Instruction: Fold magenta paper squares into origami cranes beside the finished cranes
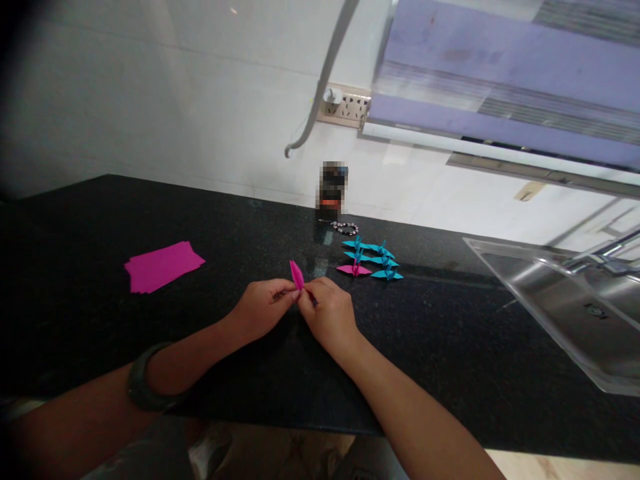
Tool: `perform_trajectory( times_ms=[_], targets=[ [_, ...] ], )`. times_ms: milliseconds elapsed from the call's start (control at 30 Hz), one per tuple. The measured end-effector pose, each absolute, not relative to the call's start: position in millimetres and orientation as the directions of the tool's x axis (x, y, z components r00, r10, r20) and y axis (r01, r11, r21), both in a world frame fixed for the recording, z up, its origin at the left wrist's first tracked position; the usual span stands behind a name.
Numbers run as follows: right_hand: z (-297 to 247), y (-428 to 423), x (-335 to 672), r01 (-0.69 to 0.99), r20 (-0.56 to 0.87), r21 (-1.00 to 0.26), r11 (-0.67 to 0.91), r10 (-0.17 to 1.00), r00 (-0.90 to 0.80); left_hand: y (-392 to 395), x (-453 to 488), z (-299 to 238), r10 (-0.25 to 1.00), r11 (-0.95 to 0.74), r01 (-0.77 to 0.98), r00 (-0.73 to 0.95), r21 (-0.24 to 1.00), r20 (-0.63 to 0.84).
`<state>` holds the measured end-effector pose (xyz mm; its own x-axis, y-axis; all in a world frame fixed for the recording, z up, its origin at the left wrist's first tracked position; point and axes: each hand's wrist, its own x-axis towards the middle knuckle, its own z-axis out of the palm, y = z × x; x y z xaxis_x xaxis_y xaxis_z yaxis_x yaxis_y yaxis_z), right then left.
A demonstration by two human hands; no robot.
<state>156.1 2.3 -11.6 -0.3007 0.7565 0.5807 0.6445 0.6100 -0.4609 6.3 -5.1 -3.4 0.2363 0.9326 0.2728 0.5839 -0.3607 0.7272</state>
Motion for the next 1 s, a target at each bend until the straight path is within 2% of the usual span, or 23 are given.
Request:
perform_trajectory(
  times_ms=[200, 367, 467, 567, 667, 800, 1000],
  targets=[
    [-11.3, 1.4, 153.9, 0.653, 0.557, -0.503, 0.566, 0.79, -0.256, -6.1, 6.8, -2.5, 0.92, -0.391, 0.628, 0.241, 0.673, 0.309],
    [-10.8, 1.9, 154.5, 0.527, 0.5, -0.676, 0.515, 0.846, -0.186, -3.0, 3.9, -3.4, 0.895, -0.438, 0.62, 0.234, 0.651, 0.379],
    [-11.8, 3.8, 155.4, 0.389, 0.41, -0.802, 0.453, 0.892, -0.191, -0.5, 2.1, -5.1, 0.906, -0.408, 0.533, 0.137, 0.741, 0.4],
    [-14.0, 5.7, 156.1, 0.26, 0.336, -0.886, 0.384, 0.918, -0.211, 1.1, 2.2, -6.2, 0.952, -0.295, 0.38, 0.04, 0.876, 0.304],
    [-15.9, 7.2, 156.5, 0.172, 0.306, -0.923, 0.345, 0.927, -0.219, 1.6, 3.9, -6.2, 0.975, -0.222, 0.198, 0.041, 0.955, 0.218],
    [-16.7, 8.5, 156.4, 0.086, 0.274, -0.95, 0.299, 0.934, -0.229, 1.6, 5.7, -5.5, 0.967, -0.242, 0.035, 0.096, 0.97, 0.237],
    [-15.5, 8.8, 156.5, 0.034, 0.231, -0.969, 0.245, 0.946, -0.228, 1.2, 3.4, -5.7, 0.937, -0.348, 0.184, 0.044, 0.919, 0.346]
  ],
)
